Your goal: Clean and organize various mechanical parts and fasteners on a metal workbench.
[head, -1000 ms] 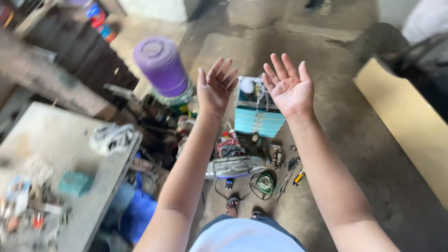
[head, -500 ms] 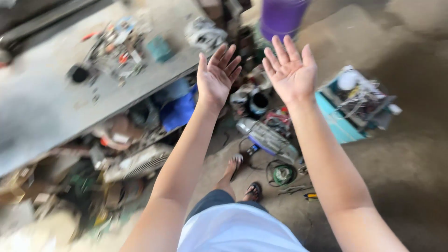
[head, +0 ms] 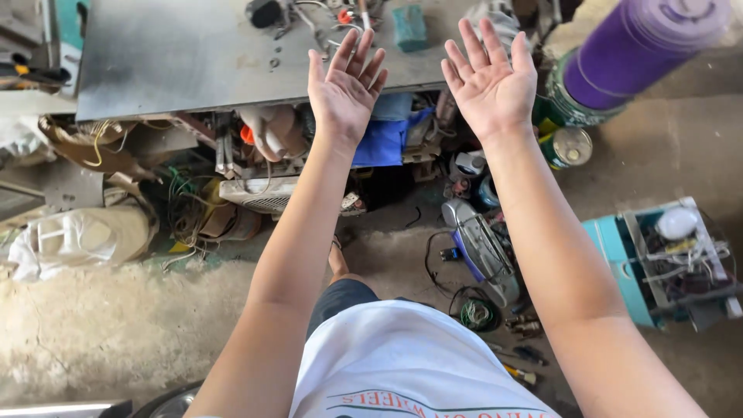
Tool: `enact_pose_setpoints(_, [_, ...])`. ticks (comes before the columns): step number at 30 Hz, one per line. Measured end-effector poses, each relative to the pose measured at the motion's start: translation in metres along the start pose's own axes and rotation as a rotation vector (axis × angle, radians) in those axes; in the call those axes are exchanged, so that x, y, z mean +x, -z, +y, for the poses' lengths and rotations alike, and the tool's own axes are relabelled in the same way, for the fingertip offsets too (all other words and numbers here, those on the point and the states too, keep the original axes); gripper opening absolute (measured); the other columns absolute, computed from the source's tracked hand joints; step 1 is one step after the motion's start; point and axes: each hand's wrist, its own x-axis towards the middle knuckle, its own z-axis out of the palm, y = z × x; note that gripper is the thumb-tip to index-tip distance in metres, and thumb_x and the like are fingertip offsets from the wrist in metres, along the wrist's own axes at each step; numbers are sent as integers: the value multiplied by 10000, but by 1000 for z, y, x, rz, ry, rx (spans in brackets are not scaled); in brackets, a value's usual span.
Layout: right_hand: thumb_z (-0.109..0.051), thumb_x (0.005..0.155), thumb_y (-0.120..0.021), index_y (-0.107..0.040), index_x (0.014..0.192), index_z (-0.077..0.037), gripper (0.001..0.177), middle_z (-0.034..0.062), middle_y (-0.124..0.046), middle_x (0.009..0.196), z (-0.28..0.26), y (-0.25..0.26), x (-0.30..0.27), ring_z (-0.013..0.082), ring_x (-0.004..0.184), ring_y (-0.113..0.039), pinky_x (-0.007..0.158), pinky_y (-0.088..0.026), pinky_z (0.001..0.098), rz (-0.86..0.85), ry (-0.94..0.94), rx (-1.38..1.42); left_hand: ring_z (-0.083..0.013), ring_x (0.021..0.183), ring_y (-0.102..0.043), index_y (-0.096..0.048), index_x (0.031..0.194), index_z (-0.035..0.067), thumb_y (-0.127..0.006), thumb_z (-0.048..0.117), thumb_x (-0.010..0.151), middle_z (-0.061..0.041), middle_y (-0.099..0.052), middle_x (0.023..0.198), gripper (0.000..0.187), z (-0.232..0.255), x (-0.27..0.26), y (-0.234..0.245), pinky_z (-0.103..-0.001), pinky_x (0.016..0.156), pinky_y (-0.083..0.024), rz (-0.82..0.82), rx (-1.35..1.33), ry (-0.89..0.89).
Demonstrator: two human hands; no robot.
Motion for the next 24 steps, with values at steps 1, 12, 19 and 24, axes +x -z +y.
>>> enact_pose_setpoints(1, [-531, 1056, -428, -605, 1409, -130, 563, 88, -543, 1591, 11, 1, 14, 326, 1575, -372, 1337, -279, 492, -7, -18, -1, -288, 1303, -564, -529, 1466, 88, -233, 623, 1078, -69, -621, 1440, 724, 12, 4, 9, -450, 1166, -363, 9, -3, -17])
enact_pose_setpoints(12, [-498, 1047, -443, -614, 1332, -102, 517, 130, -556, 1536, 119, 11, 185, 373, 1503, -410, 1227, -348, 504, 230, -53, 12, -274, 1189, -629, -556, 1425, 106, -237, 624, 1045, -57, -652, 1384, 717, 138, 113, 123, -451, 1071, -415, 230, 59, -4])
enact_pose_setpoints(19, [-491, 1033, -448, -600, 1318, -93, 512, 149, -582, 1496, 157, 36, 241, 363, 1429, -483, 1176, -392, 507, 396, -21, -39, -253, 1171, -627, -552, 1397, 104, -242, 610, 1054, -53, -681, 1337, 686, 150, 176, 179, -464, 1077, -397, 250, 156, 138])
enact_pose_setpoints(24, [-339, 1045, -539, -620, 1268, -82, 350, 116, -703, 1286, 162, 66, 253, 261, 1129, -663, 995, -540, 424, 640, -79, -363, -194, 1122, -628, -588, 1363, 153, -386, 546, 1037, 4, -694, 1278, 549, 118, 212, 216, -411, 1031, -396, 350, 386, 241])
